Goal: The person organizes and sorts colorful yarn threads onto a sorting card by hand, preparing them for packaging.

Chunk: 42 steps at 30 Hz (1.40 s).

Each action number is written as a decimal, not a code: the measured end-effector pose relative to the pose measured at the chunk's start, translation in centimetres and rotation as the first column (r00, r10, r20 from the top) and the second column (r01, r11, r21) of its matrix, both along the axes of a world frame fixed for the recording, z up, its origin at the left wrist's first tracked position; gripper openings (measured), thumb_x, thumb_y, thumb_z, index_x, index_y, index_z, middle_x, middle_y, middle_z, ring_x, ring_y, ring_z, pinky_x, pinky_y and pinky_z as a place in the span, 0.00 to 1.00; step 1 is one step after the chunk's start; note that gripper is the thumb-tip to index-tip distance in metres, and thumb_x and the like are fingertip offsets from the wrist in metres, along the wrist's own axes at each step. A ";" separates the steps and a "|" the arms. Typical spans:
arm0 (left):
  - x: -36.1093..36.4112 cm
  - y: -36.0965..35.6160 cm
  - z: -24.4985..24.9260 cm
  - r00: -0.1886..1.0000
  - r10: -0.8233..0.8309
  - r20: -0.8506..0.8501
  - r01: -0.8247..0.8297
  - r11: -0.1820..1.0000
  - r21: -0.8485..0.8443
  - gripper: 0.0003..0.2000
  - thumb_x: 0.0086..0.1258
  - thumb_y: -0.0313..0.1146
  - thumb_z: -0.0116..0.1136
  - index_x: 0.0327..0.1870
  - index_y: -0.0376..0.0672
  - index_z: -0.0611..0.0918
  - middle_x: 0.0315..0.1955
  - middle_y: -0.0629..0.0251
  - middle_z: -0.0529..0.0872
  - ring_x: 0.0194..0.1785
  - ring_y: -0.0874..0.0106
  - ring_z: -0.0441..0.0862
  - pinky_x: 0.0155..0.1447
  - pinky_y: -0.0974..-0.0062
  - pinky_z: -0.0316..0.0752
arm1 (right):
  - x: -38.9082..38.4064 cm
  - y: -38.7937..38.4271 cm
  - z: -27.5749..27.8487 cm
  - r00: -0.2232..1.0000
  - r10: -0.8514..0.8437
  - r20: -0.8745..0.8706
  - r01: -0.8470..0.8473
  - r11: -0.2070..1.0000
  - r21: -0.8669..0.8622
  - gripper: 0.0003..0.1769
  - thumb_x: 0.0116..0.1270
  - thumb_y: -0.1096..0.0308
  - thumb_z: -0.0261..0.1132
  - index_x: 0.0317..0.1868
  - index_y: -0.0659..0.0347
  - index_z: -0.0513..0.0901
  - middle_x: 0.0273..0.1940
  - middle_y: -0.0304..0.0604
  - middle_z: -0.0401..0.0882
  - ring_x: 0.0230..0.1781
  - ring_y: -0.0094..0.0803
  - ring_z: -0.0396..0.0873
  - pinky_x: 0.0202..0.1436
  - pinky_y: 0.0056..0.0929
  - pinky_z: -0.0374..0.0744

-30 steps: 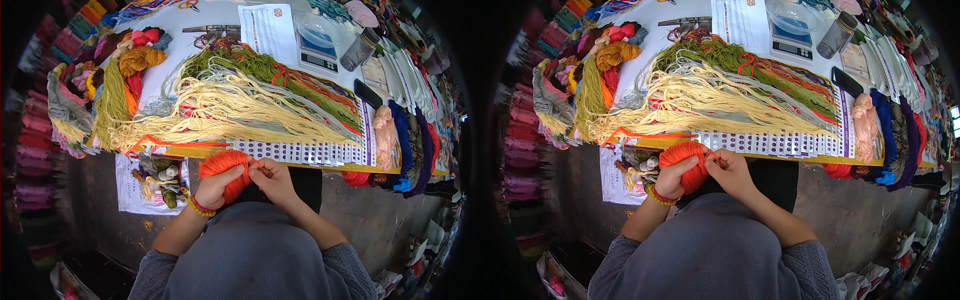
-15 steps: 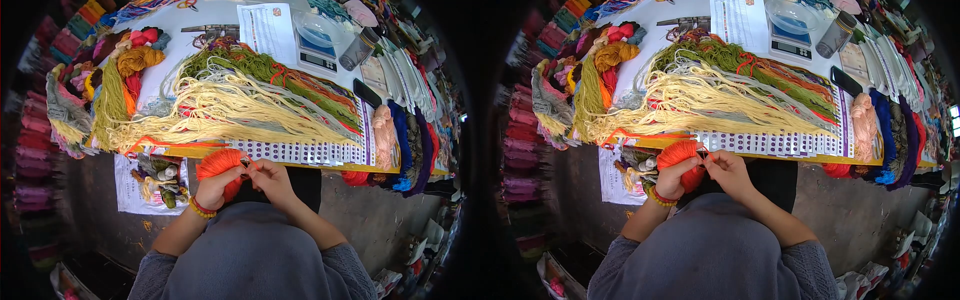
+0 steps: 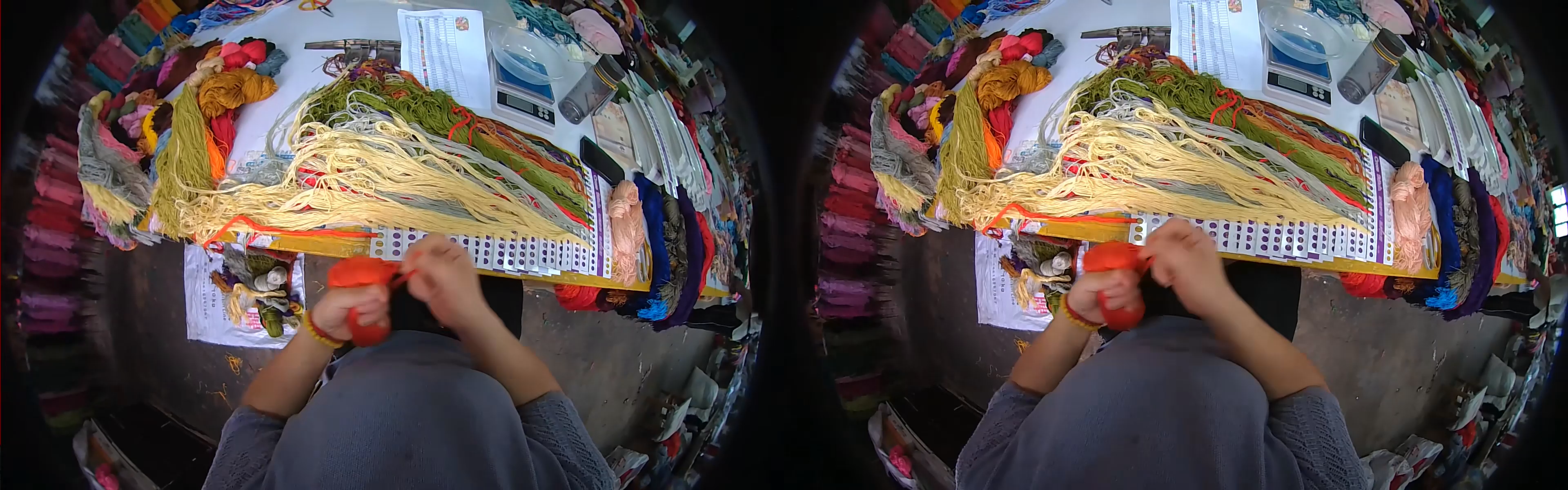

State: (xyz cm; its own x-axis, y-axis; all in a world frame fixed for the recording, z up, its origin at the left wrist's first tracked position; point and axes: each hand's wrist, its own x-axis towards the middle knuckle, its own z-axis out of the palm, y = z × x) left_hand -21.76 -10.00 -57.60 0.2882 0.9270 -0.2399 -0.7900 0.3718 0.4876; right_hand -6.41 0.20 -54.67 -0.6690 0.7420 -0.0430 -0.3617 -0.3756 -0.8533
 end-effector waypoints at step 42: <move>-1.2 6.0 -2.2 0.859 0.073 -0.506 -0.235 0.935 -0.265 0.06 0.65 0.34 0.52 0.31 0.42 0.76 0.17 0.73 0.71 0.20 0.81 0.68 0.25 0.84 0.64 | -1.9 4.6 -5.0 0.627 -0.343 0.700 -0.550 0.442 0.709 0.09 0.61 0.65 0.54 0.35 0.62 0.76 0.33 0.50 0.76 0.35 0.47 0.75 0.38 0.40 0.73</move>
